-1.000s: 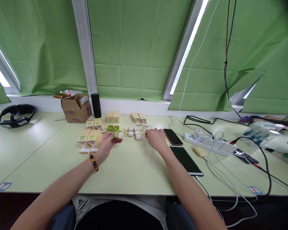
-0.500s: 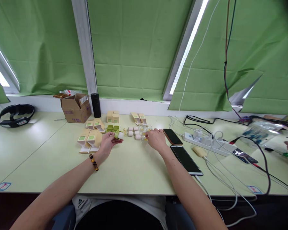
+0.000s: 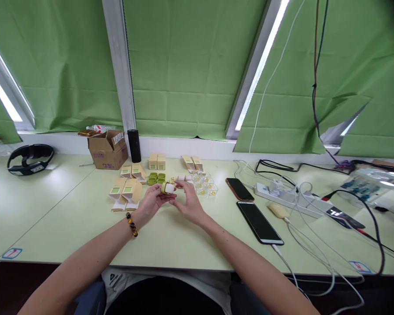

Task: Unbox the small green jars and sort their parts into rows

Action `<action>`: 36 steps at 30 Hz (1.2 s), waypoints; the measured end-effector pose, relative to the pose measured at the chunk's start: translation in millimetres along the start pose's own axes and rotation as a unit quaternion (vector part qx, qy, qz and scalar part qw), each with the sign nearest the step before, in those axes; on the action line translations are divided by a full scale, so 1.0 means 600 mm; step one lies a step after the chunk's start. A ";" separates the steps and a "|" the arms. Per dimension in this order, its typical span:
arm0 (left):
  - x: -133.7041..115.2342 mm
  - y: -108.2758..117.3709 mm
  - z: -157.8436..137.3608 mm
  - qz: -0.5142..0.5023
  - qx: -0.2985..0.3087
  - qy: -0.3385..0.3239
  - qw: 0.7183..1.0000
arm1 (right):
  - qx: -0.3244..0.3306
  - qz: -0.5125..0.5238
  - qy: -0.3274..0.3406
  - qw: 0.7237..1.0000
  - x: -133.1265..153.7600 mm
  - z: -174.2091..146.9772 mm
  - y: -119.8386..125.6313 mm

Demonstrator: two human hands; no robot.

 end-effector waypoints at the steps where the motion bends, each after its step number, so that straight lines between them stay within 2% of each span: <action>1: 0.002 -0.003 -0.002 -0.004 0.006 0.005 1.000 | 0.012 0.022 -0.002 1.000 0.000 -0.004 -0.014; 4: 0.005 -0.016 -0.011 -0.017 0.033 0.019 0.999 | 0.010 0.076 -0.023 0.997 -0.007 -0.009 -0.029; 10: 0.011 -0.043 -0.026 -0.037 0.100 0.039 0.994 | 0.009 0.149 -0.002 0.989 0.009 -0.007 -0.001; 14: 0.018 -0.046 -0.029 0.003 0.113 0.052 0.992 | 0.021 0.177 0.002 0.984 0.021 -0.009 0.008; 17: 0.014 -0.036 -0.023 0.077 0.096 0.010 0.992 | 0.000 0.162 -0.012 0.987 0.014 -0.009 0.010; 20: -0.005 -0.023 -0.014 0.174 0.072 -0.075 0.979 | -0.021 0.145 -0.012 0.989 0.006 -0.008 0.014; 23: -0.033 -0.021 -0.014 0.272 0.068 -0.191 0.941 | -0.032 0.140 -0.011 0.990 0.003 -0.008 0.018; 26: -0.058 -0.031 -0.025 0.354 0.095 -0.291 0.884 | -0.026 0.144 -0.005 0.989 0.004 -0.008 0.017; 29: -0.070 -0.045 -0.039 0.431 0.147 -0.362 0.814 | -0.003 0.188 -0.008 0.982 0.001 -0.006 0.011; 32: -0.070 -0.051 -0.046 0.482 0.180 -0.411 0.753 | 0.040 0.269 -0.040 0.961 -0.010 -0.001 -0.001; 34: -0.065 -0.050 -0.045 0.494 0.195 -0.420 0.736 | 0.066 0.313 -0.070 0.945 -0.018 0.002 -0.009; 36: -0.059 -0.046 -0.041 0.493 0.198 -0.414 0.739 | 0.079 0.339 -0.099 0.932 -0.024 0.004 -0.014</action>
Point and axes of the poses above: each hand's wrist, its own z-axis towards the middle knuckle, its own y-axis out of the back of the hand, x = y × z, the point moved 5 cm from there along z, towards the middle knuckle, and after that the axes turned 13 degrees about -y, right-handed, at the moved point
